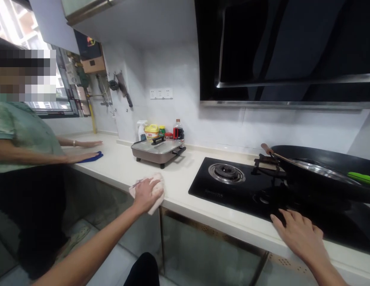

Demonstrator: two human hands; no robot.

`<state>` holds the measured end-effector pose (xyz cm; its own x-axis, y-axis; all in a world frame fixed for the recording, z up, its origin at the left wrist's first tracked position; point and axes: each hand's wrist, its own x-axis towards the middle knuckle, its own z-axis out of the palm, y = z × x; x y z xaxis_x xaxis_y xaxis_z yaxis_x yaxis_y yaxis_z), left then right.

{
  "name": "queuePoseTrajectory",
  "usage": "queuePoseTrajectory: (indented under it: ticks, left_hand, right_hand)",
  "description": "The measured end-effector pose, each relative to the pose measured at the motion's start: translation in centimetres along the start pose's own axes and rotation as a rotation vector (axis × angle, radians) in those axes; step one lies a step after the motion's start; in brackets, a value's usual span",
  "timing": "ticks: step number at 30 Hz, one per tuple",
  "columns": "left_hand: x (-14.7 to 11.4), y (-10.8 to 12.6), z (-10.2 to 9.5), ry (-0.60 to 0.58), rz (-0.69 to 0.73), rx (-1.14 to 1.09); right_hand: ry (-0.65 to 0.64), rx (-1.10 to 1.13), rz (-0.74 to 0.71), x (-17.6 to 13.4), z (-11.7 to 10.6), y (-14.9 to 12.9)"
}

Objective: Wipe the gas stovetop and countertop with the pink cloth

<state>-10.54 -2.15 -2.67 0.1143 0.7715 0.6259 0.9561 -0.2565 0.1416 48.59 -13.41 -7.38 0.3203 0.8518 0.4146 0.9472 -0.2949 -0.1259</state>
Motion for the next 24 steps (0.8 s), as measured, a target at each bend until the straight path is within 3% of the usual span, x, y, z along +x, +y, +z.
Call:
queuePoseTrajectory:
  ticks: [4, 8, 12, 14, 24]
  left_hand:
    - [-3.2, 4.1, 2.0, 0.132, 0.248, -0.096]
    - [-4.3, 4.1, 3.2, 0.194, 0.486, -0.115]
    - [-3.2, 0.8, 2.6, 0.12, 0.666, -0.124]
    - [-2.5, -1.2, 1.8, 0.079, 0.69, -0.125]
    - [-1.7, -10.6, -0.9, -0.017, 0.51, 0.087]
  right_hand:
    - [0.002, -0.053, 0.008, -0.4, -1.2, -1.0]
    - [-0.007, -0.071, 0.011, -0.5, -1.7, -1.4]
    - [-0.012, -0.067, 0.01, -0.5, -1.9, -1.4]
    - [-0.008, -0.073, 0.005, -0.6, -1.9, -1.4]
    - [-0.027, -0.073, 0.01, -0.6, -2.5, -2.0]
